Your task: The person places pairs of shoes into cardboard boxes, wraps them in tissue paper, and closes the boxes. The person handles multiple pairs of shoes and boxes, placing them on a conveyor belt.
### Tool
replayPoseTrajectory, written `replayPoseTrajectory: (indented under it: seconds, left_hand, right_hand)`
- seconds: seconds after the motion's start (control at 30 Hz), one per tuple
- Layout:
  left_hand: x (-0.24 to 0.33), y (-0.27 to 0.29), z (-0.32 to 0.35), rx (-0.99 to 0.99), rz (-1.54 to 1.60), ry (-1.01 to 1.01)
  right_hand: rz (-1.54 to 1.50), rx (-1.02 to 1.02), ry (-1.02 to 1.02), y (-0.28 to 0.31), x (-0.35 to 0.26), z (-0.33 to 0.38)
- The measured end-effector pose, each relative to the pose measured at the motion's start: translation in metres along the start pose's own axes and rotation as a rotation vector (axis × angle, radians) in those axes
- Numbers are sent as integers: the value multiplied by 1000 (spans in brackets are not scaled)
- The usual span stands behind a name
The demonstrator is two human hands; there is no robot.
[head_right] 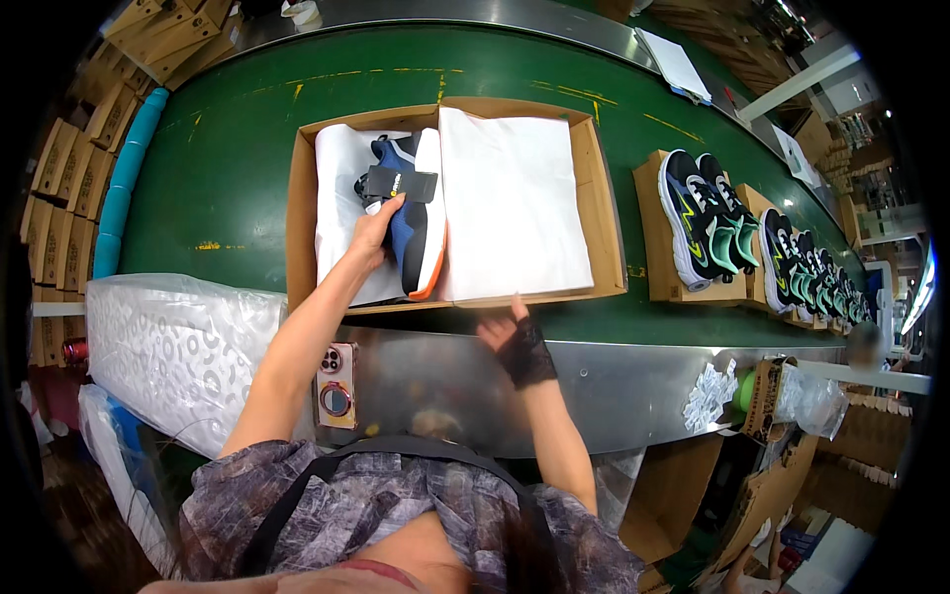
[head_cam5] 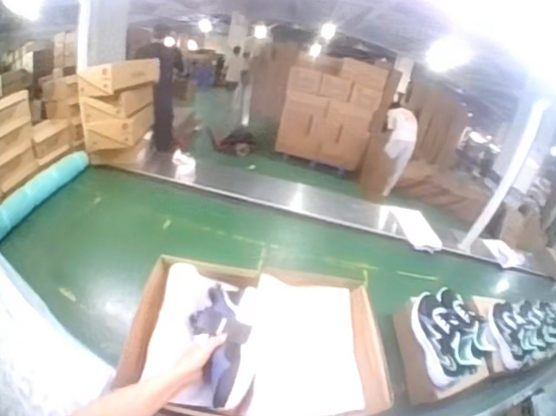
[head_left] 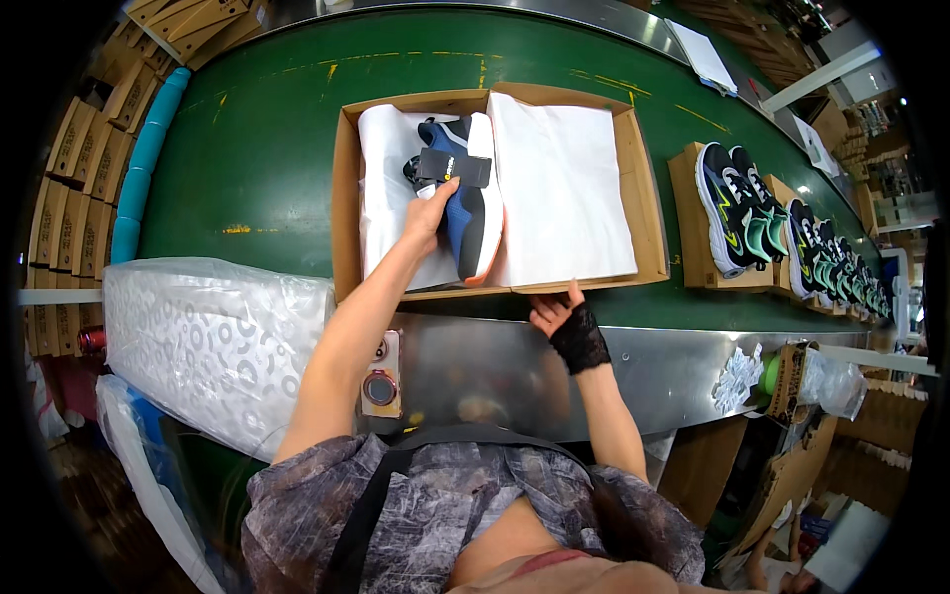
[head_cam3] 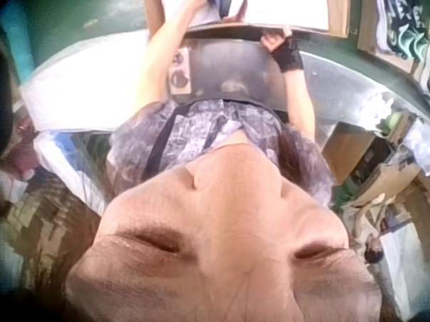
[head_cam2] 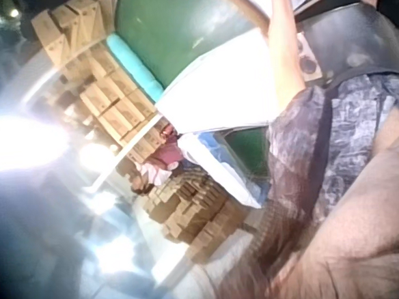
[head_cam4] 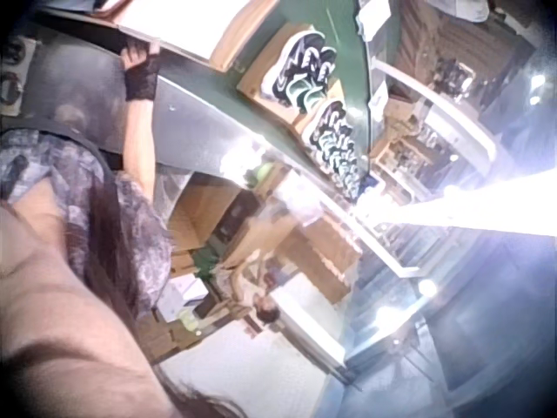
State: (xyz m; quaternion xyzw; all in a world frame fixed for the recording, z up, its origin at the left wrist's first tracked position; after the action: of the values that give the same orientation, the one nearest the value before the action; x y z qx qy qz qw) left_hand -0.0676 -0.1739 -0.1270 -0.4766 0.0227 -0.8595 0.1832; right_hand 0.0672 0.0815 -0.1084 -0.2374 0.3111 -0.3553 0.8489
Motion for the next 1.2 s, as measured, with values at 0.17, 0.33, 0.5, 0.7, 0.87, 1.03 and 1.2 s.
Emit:
replayPoseTrajectory:
  seconds: [0.17,0.33,0.5,0.7,0.87,1.03,1.2]
  left_hand:
    - [51,1,16,25,-776,134]
    - [23,-22,23,-112,-432,17]
    - [28,-30,95,-347,-11,-172]
    - [-10,22,79,-61,-42,-338]
    - [-49,-2,60,-133,-225,-246]
    - [-55,-20,44,-281,176,-171]
    - [-6,-70,136,-296,283,-68]
  right_hand:
    - [-61,-77,305,-14,-3,-17]
    - [630,250,970,-36,-21,17]
    - [1306,251,1502,-29,-47,57]
    - [2389,-12,1017,-13,-26,78]
    - [1745,20,1295,16,-76,41]
    - [1028,-35,785,59,-75,0]
    - [1048,-35,868,4,-149,42]
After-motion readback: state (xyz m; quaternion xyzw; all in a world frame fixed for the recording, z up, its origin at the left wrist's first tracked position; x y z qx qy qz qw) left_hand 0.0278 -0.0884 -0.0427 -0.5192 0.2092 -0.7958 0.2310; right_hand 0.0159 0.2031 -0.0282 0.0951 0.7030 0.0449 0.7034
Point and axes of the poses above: each hand's wrist, its own z-axis away from the middle knuckle, its own y-axis out of the back of the hand, x = y × z, the point moved 1 cm from there along -z, towards the middle knuckle, and after that the axes turned 1 degree about y, right-handed, at the moved point
